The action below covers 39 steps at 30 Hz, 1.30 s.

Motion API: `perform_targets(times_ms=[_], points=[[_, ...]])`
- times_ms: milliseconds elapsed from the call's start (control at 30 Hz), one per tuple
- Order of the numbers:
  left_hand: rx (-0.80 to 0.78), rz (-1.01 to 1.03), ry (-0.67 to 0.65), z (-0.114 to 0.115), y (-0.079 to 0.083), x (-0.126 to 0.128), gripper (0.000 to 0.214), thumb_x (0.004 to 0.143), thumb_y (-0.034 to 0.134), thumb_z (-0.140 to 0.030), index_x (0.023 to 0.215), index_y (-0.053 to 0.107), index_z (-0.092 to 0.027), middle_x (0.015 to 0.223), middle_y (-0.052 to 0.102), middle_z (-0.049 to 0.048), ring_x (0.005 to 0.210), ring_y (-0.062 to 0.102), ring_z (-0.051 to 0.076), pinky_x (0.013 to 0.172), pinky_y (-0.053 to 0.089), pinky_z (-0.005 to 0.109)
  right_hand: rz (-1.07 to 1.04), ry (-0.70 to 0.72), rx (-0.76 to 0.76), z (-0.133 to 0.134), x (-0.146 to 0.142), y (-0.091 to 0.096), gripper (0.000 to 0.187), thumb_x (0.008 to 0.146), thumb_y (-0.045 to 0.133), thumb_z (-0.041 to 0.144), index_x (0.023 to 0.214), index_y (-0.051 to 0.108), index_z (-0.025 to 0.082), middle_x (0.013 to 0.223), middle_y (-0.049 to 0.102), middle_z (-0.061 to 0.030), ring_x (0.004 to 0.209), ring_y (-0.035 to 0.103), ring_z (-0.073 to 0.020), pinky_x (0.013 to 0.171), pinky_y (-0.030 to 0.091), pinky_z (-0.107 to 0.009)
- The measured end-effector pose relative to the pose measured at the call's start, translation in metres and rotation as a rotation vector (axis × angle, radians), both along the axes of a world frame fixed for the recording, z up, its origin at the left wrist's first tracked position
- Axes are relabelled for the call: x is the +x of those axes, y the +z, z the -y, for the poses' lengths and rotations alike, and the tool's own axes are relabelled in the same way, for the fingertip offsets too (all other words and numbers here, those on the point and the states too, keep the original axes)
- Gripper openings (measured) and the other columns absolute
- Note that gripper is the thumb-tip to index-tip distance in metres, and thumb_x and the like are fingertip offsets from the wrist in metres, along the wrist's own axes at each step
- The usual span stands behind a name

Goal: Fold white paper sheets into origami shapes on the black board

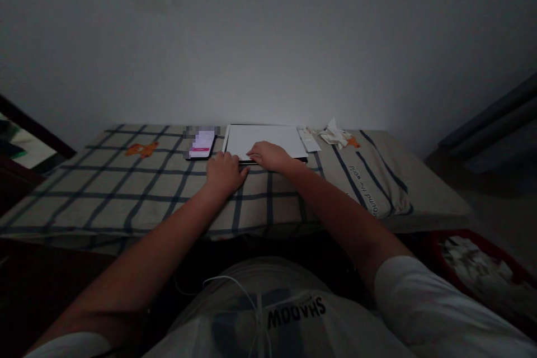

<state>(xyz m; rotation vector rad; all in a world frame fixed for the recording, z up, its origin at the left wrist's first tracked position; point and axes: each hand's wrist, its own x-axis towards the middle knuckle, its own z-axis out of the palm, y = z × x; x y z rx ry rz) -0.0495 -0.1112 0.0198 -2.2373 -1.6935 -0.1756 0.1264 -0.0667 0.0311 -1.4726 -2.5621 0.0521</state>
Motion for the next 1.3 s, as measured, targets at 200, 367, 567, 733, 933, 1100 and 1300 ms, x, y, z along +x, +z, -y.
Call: perform_targets(times_ms=[200, 367, 567, 733, 933, 1100, 1300], points=[[-0.078, -0.004, 0.030, -0.001, 0.008, 0.006, 0.045, 0.094, 0.042, -0.052, 0.107, 0.066, -0.016, 0.107, 0.069, 0.0187, 0.107, 0.060, 0.035, 0.079, 0.048, 0.042, 0.006, 0.167, 0.048, -0.027, -0.008, -0.020, 0.032, 0.097, 0.055, 0.036, 0.118, 0.071, 0.018, 0.119, 0.066, -0.0101, 0.113, 0.055, -0.0202, 0.094, 0.041, -0.030], [-0.122, 0.028, 0.037, -0.019, 0.027, 0.002, 0.034, 0.089, 0.051, -0.041, 0.107, 0.067, -0.018, 0.102, 0.072, 0.0161, 0.100, 0.065, 0.035, 0.074, 0.049, 0.041, -0.060, 0.165, 0.049, -0.027, -0.007, -0.025, 0.027, 0.097, 0.055, 0.033, 0.109, 0.074, 0.018, 0.112, 0.069, -0.0081, 0.109, 0.055, -0.0197, 0.095, 0.039, -0.030], [0.055, 0.368, -0.083, -0.067, 0.057, 0.007, 0.030, 0.091, 0.047, -0.035, 0.107, 0.070, -0.023, 0.106, 0.072, 0.0069, 0.101, 0.064, 0.027, 0.083, 0.049, 0.038, -0.170, 0.097, 0.073, -0.025, -0.008, -0.023, 0.022, 0.091, 0.055, 0.024, 0.099, 0.074, 0.017, 0.102, 0.072, -0.0065, 0.096, 0.061, -0.0185, 0.085, 0.042, -0.028], [0.330, 0.700, -0.205, -0.096, 0.043, -0.001, 0.039, 0.100, 0.033, -0.038, 0.116, 0.063, -0.019, 0.113, 0.067, 0.0090, 0.107, 0.060, 0.021, 0.093, 0.047, 0.035, -0.559, -0.080, 0.162, -0.025, 0.005, -0.013, 0.018, 0.089, 0.054, 0.023, 0.093, 0.069, 0.015, 0.092, 0.071, -0.0042, 0.083, 0.062, -0.0139, 0.080, 0.045, -0.024], [0.179, 0.787, -0.356, -0.106, 0.007, -0.004, 0.032, 0.098, 0.043, -0.041, 0.114, 0.063, -0.022, 0.120, 0.068, 0.0070, 0.114, 0.058, 0.022, 0.103, 0.043, 0.038, -0.941, -0.201, 0.097, -0.031, 0.016, -0.010, 0.016, 0.087, 0.053, 0.029, 0.087, 0.064, 0.017, 0.085, 0.068, -0.0024, 0.076, 0.061, -0.0139, 0.072, 0.048, -0.024], [0.213, 0.980, -0.384, -0.110, 0.000, 0.001, 0.025, 0.093, 0.052, -0.041, 0.100, 0.064, -0.020, 0.102, 0.070, 0.0059, 0.100, 0.061, 0.021, 0.094, 0.047, 0.036, -1.138, -0.104, -0.055, -0.032, 0.015, -0.011, 0.020, 0.081, 0.058, 0.038, 0.075, 0.061, 0.019, 0.076, 0.063, 0.0005, 0.074, 0.057, -0.0147, 0.073, 0.046, -0.028], [0.231, 0.877, -0.597, -0.099, 0.010, 0.004, 0.023, 0.095, 0.048, -0.039, 0.094, 0.064, -0.022, 0.098, 0.070, 0.0045, 0.098, 0.059, 0.021, 0.094, 0.043, 0.038, -1.348, -0.074, -0.262, -0.034, 0.018, -0.010, 0.034, 0.077, 0.066, 0.053, 0.088, 0.069, 0.021, 0.082, 0.065, 0.0005, 0.075, 0.056, -0.0139, 0.069, 0.044, -0.027]])
